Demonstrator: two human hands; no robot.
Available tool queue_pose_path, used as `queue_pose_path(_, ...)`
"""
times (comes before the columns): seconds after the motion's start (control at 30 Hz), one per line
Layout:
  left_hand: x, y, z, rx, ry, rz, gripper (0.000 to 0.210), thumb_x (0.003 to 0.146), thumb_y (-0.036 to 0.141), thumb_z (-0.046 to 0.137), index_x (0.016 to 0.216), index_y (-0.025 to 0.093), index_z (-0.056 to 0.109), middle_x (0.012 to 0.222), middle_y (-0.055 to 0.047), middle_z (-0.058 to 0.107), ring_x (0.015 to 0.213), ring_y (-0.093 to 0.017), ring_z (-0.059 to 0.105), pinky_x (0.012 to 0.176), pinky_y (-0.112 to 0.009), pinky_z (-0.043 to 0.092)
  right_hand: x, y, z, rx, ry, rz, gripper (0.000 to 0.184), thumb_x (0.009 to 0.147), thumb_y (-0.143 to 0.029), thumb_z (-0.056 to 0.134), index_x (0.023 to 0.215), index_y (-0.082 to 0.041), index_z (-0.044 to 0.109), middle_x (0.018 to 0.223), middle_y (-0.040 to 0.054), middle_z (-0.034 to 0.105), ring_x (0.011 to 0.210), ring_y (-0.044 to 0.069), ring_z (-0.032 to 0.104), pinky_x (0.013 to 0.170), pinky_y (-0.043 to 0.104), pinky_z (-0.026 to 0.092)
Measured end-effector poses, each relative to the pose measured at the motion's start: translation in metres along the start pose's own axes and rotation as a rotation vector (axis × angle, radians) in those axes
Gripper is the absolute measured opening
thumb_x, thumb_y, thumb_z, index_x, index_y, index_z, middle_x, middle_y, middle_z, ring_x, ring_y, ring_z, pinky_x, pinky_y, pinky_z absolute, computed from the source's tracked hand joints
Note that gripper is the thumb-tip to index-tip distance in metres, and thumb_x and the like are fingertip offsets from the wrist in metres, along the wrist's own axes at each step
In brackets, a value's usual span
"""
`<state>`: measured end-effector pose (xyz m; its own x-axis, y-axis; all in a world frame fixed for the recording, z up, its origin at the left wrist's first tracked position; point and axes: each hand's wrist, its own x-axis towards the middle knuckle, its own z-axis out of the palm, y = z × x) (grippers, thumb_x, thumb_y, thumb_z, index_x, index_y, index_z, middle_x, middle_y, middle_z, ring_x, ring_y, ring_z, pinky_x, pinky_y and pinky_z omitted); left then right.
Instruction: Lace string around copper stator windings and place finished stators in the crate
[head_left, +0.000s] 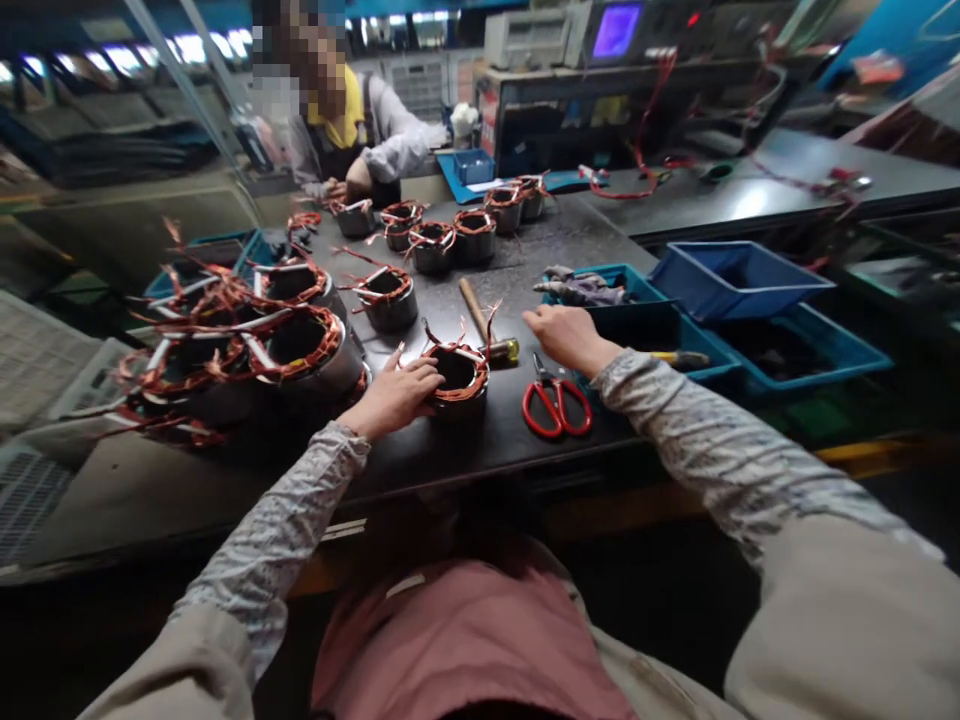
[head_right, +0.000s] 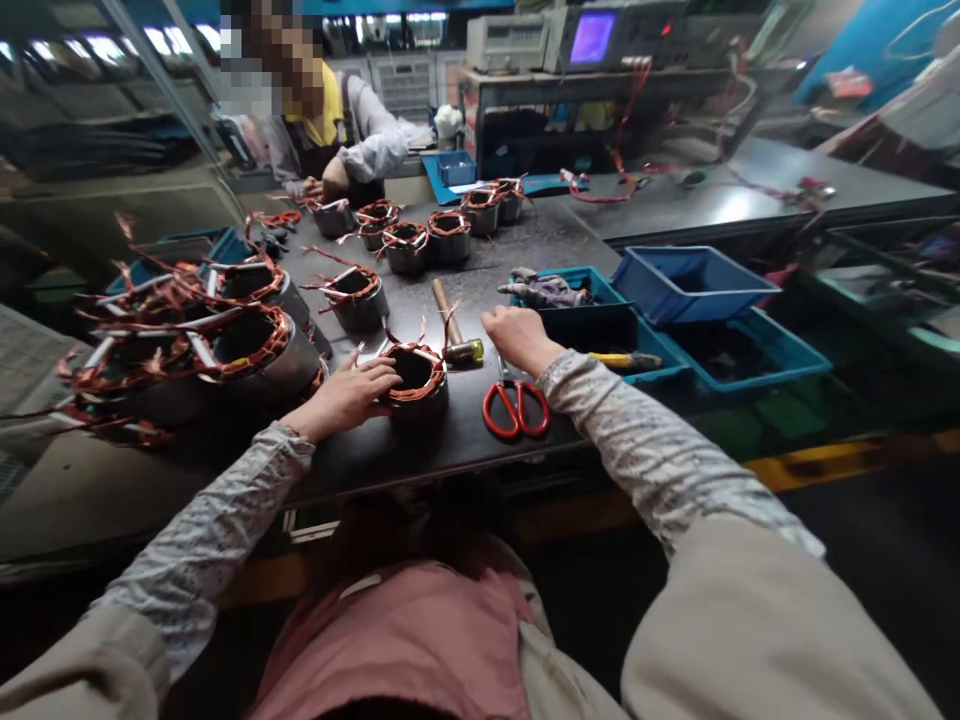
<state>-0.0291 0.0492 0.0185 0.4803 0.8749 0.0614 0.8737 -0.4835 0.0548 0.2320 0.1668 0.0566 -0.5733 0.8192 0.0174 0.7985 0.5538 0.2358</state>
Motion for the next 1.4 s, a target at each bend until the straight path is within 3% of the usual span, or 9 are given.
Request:
queue_pose_path(0.17, 0.005, -0.024, 0.004, -0.174, 0.037, -0.023, 0.045, 0.081, 0.038, 0.068, 0.121, 0.021, 0.056, 0.123, -0.007, 0.063, 0.133, -0.026, 0.042, 0.118, -0.056, 0.003, 0.117, 0.01, 0.025, -0.131, -0.013, -0.478, 0.037, 0.098, -0.016, 0.031, 0.129, -0.018, 0.053, 0.139, 0.0116, 0.049, 0.118, 0.027, 0.045, 0.084, 0.036, 0.037)
queue_pose_path(0.3, 0.01, -0.027, 0.005, -0.243, 0.04, -0.028, 0.041, 0.081, 0.04, 0.068, 0.117, 0.02, 0.059, 0.12, -0.008, 0.064, 0.131, -0.026, 0.045, 0.119, -0.055, -0.001, 0.179, 0.005, 0.049, -0.09, -0.167, -0.795, 0.029, 0.098, -0.016, 0.035, 0.11, -0.012, 0.062, 0.126, 0.0104, 0.059, 0.121, 0.022, 0.042, 0.098, 0.039, 0.029)
queue_pose_path(0.47, 0.026, -0.025, 0.002, -0.338, 0.031, -0.151, 0.036, 0.083, 0.033, 0.066, 0.116, 0.02, 0.061, 0.123, -0.011, 0.062, 0.134, -0.029, 0.041, 0.116, -0.06, -0.006, 0.194, 0.019, 0.01, -0.157, -0.348, -0.882, 0.036, 0.098, -0.019, 0.031, 0.096, -0.001, 0.061, 0.105, 0.0119, 0.065, 0.104, 0.014, 0.053, 0.083, 0.032, 0.031)
queue_pose_path(0.63, 0.007, 0.006, -0.016, -0.428, 0.077, -0.383, 0.046, 0.086, 0.018, 0.055, 0.132, 0.018, 0.05, 0.141, -0.015, 0.049, 0.137, -0.03, 0.036, 0.116, -0.062, 0.011, 0.131, 0.064, -0.082, -0.312, -0.517, -0.39, 0.028, 0.095, -0.019, 0.039, 0.102, -0.001, 0.06, 0.093, 0.0198, 0.068, 0.086, 0.018, 0.064, 0.065, 0.033, 0.03)
queue_pose_path(0.73, -0.036, 0.031, -0.025, -0.55, 0.088, -0.516, 0.038, 0.089, 0.016, 0.046, 0.127, 0.014, 0.054, 0.137, -0.016, 0.052, 0.131, -0.028, 0.044, 0.112, -0.052, 0.03, 0.052, 0.07, -0.115, 0.057, -0.499, -0.063, 0.03, 0.092, -0.031, 0.052, 0.11, -0.009, 0.062, 0.091, 0.0192, 0.07, 0.077, 0.022, 0.066, 0.063, 0.03, 0.038)
queue_pose_path(0.83, -0.084, 0.043, -0.024, -0.77, -0.065, -0.51, 0.032, 0.09, 0.017, 0.043, 0.115, 0.013, 0.061, 0.122, -0.015, 0.061, 0.114, -0.024, 0.057, 0.1, -0.039, 0.046, -0.03, 0.03, -0.114, 0.559, -0.361, 0.137, 0.044, 0.095, -0.037, 0.04, 0.128, -0.011, 0.054, 0.107, 0.0175, 0.069, 0.095, 0.027, 0.066, 0.077, 0.034, 0.05)
queue_pose_path(0.93, -0.118, 0.036, -0.021, -0.91, -0.237, -0.426, 0.029, 0.089, 0.018, 0.042, 0.106, 0.016, 0.065, 0.107, -0.011, 0.068, 0.097, -0.02, 0.064, 0.088, -0.033, 0.052, -0.081, -0.042, -0.089, 0.65, -0.19, 0.32, 0.052, 0.095, -0.033, 0.033, 0.141, -0.01, 0.041, 0.136, 0.0186, 0.055, 0.121, 0.027, 0.056, 0.098, 0.038, 0.045)
queue_pose_path(1.1, -0.139, 0.004, -0.028, -0.89, -0.271, -0.38, 0.029, 0.088, 0.02, 0.043, 0.103, 0.02, 0.068, 0.102, -0.008, 0.069, 0.09, -0.019, 0.065, 0.082, -0.03, 0.051, -0.089, -0.111, -0.062, 0.674, -0.271, 0.624, 0.053, 0.094, -0.035, 0.029, 0.137, -0.007, 0.045, 0.125, 0.0208, 0.062, 0.112, 0.029, 0.062, 0.095, 0.039, 0.047)
queue_pose_path(1.4, -0.156, -0.009, -0.044, -0.897, -0.289, -0.389, 0.027, 0.086, 0.023, 0.046, 0.098, 0.021, 0.07, 0.097, -0.006, 0.072, 0.089, -0.019, 0.066, 0.082, -0.029, 0.051, -0.047, -0.101, -0.056, 0.67, -0.169, 0.661, 0.053, 0.095, -0.034, 0.025, 0.137, -0.008, 0.044, 0.124, 0.0211, 0.061, 0.113, 0.028, 0.06, 0.094, 0.036, 0.045)
